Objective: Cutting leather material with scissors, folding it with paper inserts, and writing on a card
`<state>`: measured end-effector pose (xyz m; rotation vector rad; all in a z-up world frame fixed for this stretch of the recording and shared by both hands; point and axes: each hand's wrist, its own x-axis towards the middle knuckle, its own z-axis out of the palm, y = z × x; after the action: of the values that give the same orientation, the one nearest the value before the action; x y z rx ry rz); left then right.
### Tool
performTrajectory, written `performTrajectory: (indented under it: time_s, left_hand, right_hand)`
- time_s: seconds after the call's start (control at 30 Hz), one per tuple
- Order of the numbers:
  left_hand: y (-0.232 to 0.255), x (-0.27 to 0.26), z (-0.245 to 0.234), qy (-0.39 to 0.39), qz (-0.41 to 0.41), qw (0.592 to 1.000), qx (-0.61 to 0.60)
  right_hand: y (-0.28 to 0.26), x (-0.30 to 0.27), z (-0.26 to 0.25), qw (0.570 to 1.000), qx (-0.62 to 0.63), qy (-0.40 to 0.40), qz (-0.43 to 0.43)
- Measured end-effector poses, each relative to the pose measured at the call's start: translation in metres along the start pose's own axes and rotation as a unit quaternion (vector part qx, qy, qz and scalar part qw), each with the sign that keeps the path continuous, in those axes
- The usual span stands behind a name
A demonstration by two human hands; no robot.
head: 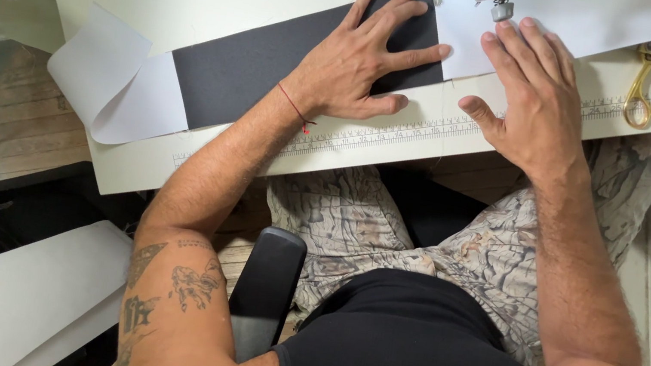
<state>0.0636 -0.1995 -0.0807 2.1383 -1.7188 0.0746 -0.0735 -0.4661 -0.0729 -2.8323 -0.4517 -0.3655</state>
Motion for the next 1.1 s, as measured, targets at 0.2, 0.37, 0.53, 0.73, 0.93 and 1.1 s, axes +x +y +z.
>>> performTrajectory:
  time_s: [0.2, 0.37, 0.53, 0.73, 0.93, 1.1]
  left_hand:
    - [-0.003, 0.004, -0.011, -0.050, -0.017, 0.999, 0.001]
    - [-0.006, 0.006, -0.015, -0.056, -0.009, 0.998, -0.019]
    - [-0.012, 0.007, -0.016, -0.058, -0.002, 0.998, -0.036]
    - [-0.017, 0.008, -0.019, -0.065, -0.001, 0.997, -0.039]
    - [-0.024, 0.010, -0.019, -0.081, -0.003, 0.997, -0.015]
    - [-0.028, 0.011, -0.017, -0.090, -0.006, 0.996, -0.004]
  right_hand:
    - [0.002, 0.006, -0.003, 1.000, 0.017, -0.006, -0.006]
    - [0.005, 0.011, -0.003, 1.000, 0.015, -0.013, -0.003]
    - [0.007, 0.015, -0.004, 1.000, 0.003, 0.006, -0.024]
    - [0.011, 0.021, -0.002, 1.000, 0.022, -0.013, -0.018]
    - [0.016, 0.026, 0.001, 0.999, 0.023, -0.005, -0.030]
    - [0.016, 0.027, 0.002, 0.999, 0.024, -0.009, -0.028]
